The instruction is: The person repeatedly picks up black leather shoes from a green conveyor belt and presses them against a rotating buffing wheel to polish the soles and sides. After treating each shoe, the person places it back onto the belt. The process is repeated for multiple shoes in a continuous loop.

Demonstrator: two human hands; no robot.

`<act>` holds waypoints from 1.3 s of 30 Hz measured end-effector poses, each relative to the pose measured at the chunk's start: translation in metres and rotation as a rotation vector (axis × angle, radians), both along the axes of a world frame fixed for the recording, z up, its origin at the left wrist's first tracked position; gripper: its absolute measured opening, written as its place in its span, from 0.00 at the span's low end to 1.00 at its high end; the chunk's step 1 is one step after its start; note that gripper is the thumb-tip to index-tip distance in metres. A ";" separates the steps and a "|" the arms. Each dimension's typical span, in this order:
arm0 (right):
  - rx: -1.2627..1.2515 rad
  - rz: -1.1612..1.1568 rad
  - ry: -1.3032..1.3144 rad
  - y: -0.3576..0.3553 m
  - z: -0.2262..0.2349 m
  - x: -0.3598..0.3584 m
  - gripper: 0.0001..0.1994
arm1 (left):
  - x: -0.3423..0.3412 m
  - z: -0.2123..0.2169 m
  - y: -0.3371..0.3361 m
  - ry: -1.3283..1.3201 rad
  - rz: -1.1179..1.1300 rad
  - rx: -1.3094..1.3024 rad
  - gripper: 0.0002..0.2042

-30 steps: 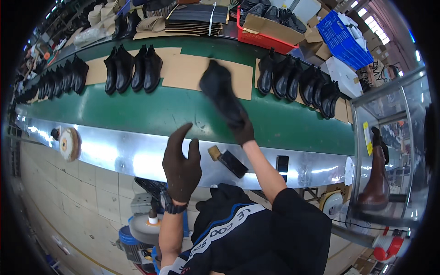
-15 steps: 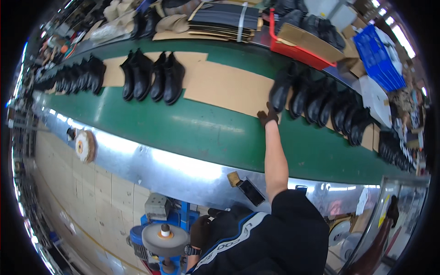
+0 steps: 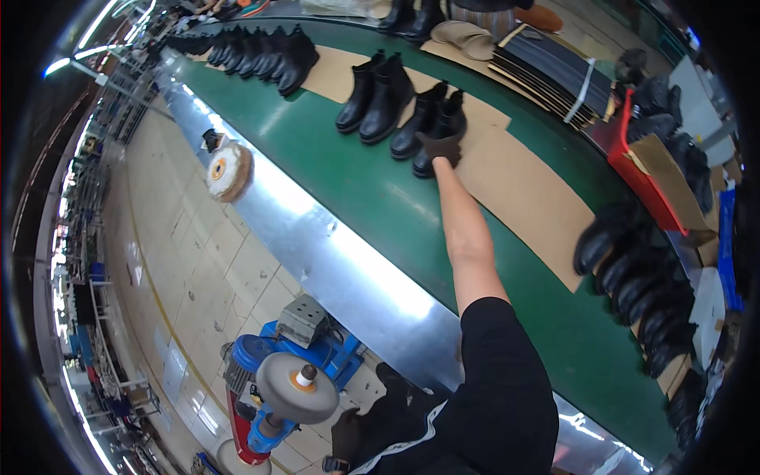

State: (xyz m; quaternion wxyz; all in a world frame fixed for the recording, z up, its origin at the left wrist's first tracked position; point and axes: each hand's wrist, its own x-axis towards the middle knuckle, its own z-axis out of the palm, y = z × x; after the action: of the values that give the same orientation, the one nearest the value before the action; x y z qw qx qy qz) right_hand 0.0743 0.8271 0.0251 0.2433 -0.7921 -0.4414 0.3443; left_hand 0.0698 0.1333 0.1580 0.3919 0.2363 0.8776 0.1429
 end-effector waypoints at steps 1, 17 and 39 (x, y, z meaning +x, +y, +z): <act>-0.010 -0.030 -0.029 0.008 0.001 0.000 0.64 | 0.001 -0.010 -0.022 0.084 0.010 -0.050 0.14; 0.256 0.557 0.883 -0.417 0.142 0.094 0.50 | -0.037 -0.012 0.149 -0.288 -0.109 0.871 0.34; -0.523 1.131 0.592 -0.701 0.177 0.167 0.33 | -0.092 -0.033 -0.136 -0.040 -0.640 0.652 0.19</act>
State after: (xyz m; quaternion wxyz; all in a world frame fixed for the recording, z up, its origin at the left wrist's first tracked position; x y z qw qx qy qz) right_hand 0.2413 0.1261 0.2017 -0.0624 -0.3452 -0.6042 0.7155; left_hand -0.0219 -0.0030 0.1251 0.3383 0.6037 0.6620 0.2879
